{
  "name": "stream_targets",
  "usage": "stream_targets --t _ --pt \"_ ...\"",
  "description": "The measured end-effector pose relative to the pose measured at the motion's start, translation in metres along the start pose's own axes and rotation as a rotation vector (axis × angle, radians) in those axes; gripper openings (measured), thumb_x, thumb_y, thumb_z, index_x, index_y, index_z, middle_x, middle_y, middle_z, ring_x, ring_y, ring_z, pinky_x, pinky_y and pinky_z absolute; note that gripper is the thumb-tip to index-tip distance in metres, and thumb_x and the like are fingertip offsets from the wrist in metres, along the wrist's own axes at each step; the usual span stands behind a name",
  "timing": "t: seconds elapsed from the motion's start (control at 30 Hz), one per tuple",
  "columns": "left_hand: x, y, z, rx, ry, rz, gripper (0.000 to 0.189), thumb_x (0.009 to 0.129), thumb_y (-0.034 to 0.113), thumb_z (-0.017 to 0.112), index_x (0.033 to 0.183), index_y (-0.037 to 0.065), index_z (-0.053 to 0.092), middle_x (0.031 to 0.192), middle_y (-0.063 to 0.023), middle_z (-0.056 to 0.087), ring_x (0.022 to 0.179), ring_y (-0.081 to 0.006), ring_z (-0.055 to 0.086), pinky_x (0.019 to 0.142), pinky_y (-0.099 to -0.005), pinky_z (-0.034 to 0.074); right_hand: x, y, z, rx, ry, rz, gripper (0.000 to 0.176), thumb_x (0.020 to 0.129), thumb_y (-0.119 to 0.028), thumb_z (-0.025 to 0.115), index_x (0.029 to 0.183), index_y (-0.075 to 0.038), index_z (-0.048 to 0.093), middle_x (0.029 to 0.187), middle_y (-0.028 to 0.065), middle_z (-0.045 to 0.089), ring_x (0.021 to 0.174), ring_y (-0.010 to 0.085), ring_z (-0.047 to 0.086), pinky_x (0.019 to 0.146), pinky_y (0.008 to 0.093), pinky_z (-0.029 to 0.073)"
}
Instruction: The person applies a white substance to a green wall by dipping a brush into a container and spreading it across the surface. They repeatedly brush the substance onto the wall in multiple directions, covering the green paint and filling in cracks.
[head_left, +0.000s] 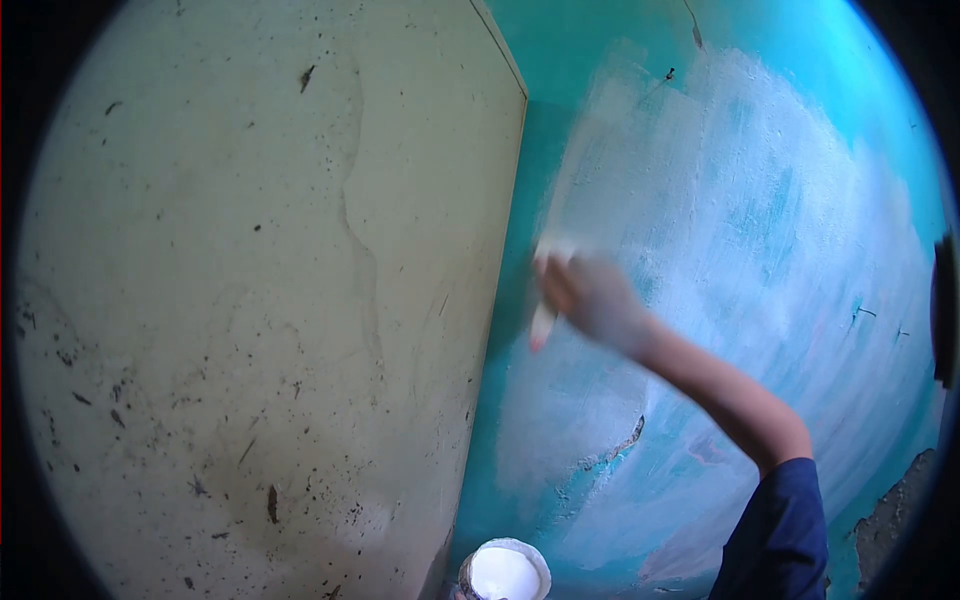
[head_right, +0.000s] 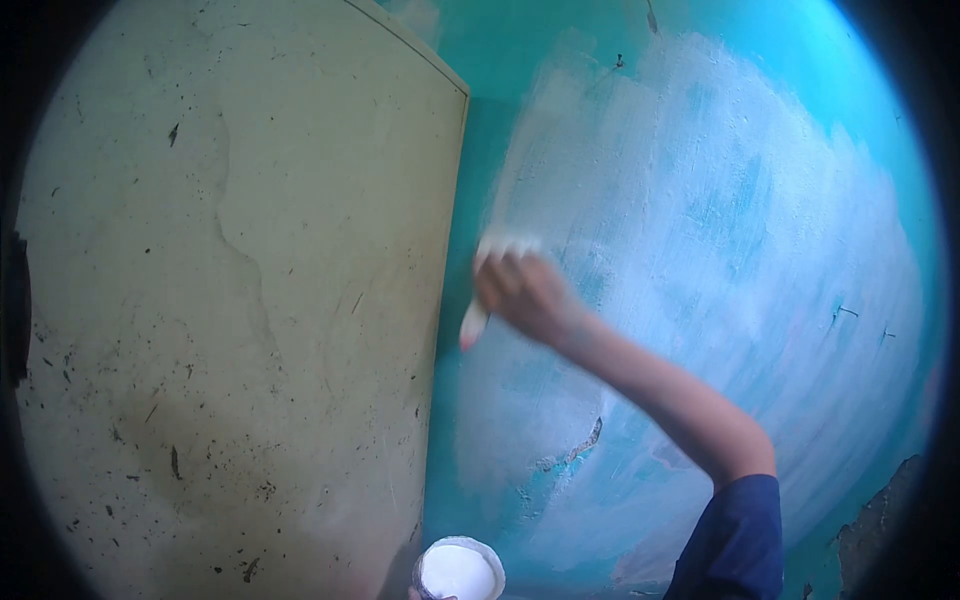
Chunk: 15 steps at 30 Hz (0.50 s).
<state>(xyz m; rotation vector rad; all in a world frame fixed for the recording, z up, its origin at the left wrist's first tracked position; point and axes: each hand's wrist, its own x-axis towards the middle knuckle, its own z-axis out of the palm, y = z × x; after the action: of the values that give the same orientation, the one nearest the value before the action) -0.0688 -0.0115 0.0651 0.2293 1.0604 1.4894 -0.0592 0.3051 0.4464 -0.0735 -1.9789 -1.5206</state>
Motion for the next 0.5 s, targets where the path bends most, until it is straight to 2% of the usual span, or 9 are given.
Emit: stream_targets --t 0.07,0.13,0.17,0.27,0.3,0.33,0.37,0.43,0.5 --pt "-0.004 0.001 0.0 -0.007 0.015 -0.023 0.047 0.095 0.018 0.058 0.137 0.0 0.046 0.126 -0.0133 0.055 0.119 -0.0265 0.053 0.103 -0.0374 0.042 -0.024 -0.044 0.001 0.06 -0.054 -0.133 0.027 0.079 -0.012 0.061 0.103 0.001 0.063 0.097 0.0102 0.061 0.077 0.0201 0.06 0.063 0.0325 0.051" --pt "-0.008 0.011 0.006 -0.014 0.015 -0.087 0.051 0.093 0.02 0.062 0.136 0.0 0.046 0.125 -0.0134 0.056 0.12 -0.0272 0.052 0.104 -0.0385 0.042 -0.019 -0.05 -0.014 0.407 -0.138 -0.013 0.02 0.085 -0.016 0.06 0.091 0.002 0.065 0.086 0.0153 0.063 0.072 0.0274 0.063 0.063 0.0371 0.052" --pt "-0.009 0.015 0.008 -0.024 0.018 -0.15 0.055 0.09 0.022 0.066 0.136 -0.001 0.046 0.125 -0.0135 0.056 0.121 -0.0278 0.051 0.105 -0.0396 0.041 -0.012 -0.043 -0.019 0.402 -0.136 -0.011 0.02 0.085 -0.016 0.06 0.091 0.002 0.065 0.086 0.0153 0.063 0.072 0.0274 0.063 0.063 0.0371 0.052" --pt "0.002 0.022 0.005 -0.014 -0.007 -0.116 0.055 0.09 0.022 0.066 0.136 -0.001 0.046 0.124 -0.0136 0.056 0.121 -0.0277 0.052 0.105 -0.0395 0.041 0.035 0.023 -0.029 0.604 -0.41 0.659 0.032 0.091 -0.03 0.053 0.084 -0.001 0.067 0.069 0.0231 0.063 0.066 0.0418 0.063 0.065 0.0458 0.051" --pt "0.006 0.027 0.004 -0.006 -0.018 -0.097 0.055 0.09 0.022 0.066 0.136 -0.001 0.046 0.124 -0.0136 0.056 0.121 -0.0276 0.052 0.105 -0.0394 0.041 0.043 0.056 -0.017 0.576 -0.422 0.72 0.034 0.089 -0.035 0.055 0.093 -0.004 0.07 0.077 0.0221 0.067 0.07 0.0399 0.065 0.068 0.0461 0.052" --pt "0.011 0.033 0.004 -0.001 -0.031 -0.075 0.055 0.09 0.022 0.067 0.136 -0.001 0.046 0.124 -0.0136 0.056 0.121 -0.0275 0.052 0.105 -0.0394 0.041 0.054 0.087 -0.021 0.559 -0.36 0.737 0.038 0.087 -0.04 0.056 0.098 -0.007 0.072 0.083 0.023 0.068 0.072 0.0401 0.066 0.071 0.0466 0.052" --pt "0.016 0.038 0.005 0.0 -0.043 -0.055 0.055 0.09 0.022 0.067 0.136 -0.001 0.046 0.124 -0.0136 0.056 0.121 -0.0274 0.052 0.105 -0.0393 0.041 0.067 0.115 -0.022 0.559 -0.209 0.771 0.04 0.086 -0.042 0.057 0.101 -0.008 0.073 0.087 0.0236 0.069 0.076 0.0394 0.067 0.073 0.045 0.052" --pt "0.025 0.044 0.005 -0.003 -0.06 -0.021 0.056 0.09 0.023 0.067 0.136 -0.001 0.046 0.124 -0.0137 0.057 0.12 -0.0273 0.052 0.105 -0.0392 0.041 0.098 0.163 -0.035 0.404 -0.114 0.833 0.044 0.088 -0.045 0.053 0.095 -0.007 0.073 0.086 0.0232 0.069 0.082 0.0371 0.068 0.078 0.0454 0.052" --pt "0.029 0.047 0.005 -0.008 -0.075 0.006 0.056 0.09 0.023 0.067 0.135 -0.001 0.047 0.123 -0.0137 0.057 0.12 -0.0271 0.052 0.104 -0.039 0.041 0.119 0.19 -0.05 0.36 0.077 0.829 0.044 0.096 -0.043 0.047 0.091 -0.007 0.072 0.084 0.0192 0.07 0.078 0.0378 0.066 0.074 0.0445 0.053"
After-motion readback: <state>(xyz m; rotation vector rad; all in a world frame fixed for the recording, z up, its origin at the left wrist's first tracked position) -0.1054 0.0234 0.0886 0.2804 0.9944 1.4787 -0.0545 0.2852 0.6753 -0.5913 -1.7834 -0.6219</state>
